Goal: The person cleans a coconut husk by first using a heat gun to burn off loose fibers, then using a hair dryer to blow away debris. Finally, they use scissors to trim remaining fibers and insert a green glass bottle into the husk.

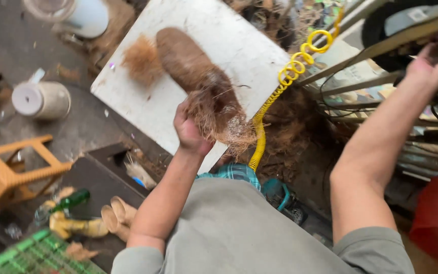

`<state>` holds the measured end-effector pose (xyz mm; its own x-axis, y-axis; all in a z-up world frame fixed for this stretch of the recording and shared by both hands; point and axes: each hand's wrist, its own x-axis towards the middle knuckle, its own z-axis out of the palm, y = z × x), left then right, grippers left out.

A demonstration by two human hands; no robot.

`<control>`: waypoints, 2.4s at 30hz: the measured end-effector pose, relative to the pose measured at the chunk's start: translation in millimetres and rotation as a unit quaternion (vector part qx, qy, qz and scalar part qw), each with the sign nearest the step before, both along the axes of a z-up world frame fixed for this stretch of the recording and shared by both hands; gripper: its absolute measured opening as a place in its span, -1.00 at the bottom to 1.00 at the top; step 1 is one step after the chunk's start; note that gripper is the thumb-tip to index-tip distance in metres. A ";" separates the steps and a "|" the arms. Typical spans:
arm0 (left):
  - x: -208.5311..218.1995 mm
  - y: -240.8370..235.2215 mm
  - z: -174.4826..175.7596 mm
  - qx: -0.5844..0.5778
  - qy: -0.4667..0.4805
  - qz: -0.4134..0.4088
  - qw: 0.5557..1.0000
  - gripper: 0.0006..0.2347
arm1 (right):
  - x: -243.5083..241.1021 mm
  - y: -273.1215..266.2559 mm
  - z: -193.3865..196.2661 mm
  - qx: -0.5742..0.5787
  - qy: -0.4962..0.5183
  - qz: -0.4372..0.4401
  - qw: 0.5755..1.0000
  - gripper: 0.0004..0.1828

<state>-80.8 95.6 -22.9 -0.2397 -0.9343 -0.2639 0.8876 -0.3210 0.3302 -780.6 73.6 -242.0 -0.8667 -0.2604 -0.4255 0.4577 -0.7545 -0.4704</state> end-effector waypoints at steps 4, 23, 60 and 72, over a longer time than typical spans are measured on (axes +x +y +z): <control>5.4 -2.7 -6.1 0.097 0.025 -0.023 0.995 -0.69 | -36.2 3.2 -30.2 -0.017 -0.048 0.017 0.999 -0.54; 40.3 -22.4 -65.4 -0.002 -0.055 0.079 0.995 -0.75 | 624.2 48.6 288.2 0.034 0.388 0.674 0.628 -0.34; 199.3 -6.7 -38.0 -0.107 -0.006 0.141 0.984 -0.67 | 823.4 32.3 279.8 0.124 0.584 0.544 0.590 -0.78; 227.9 9.3 -6.4 -0.256 -0.317 0.080 0.910 -0.15 | 830.3 26.2 266.2 0.235 0.729 0.408 0.498 -0.69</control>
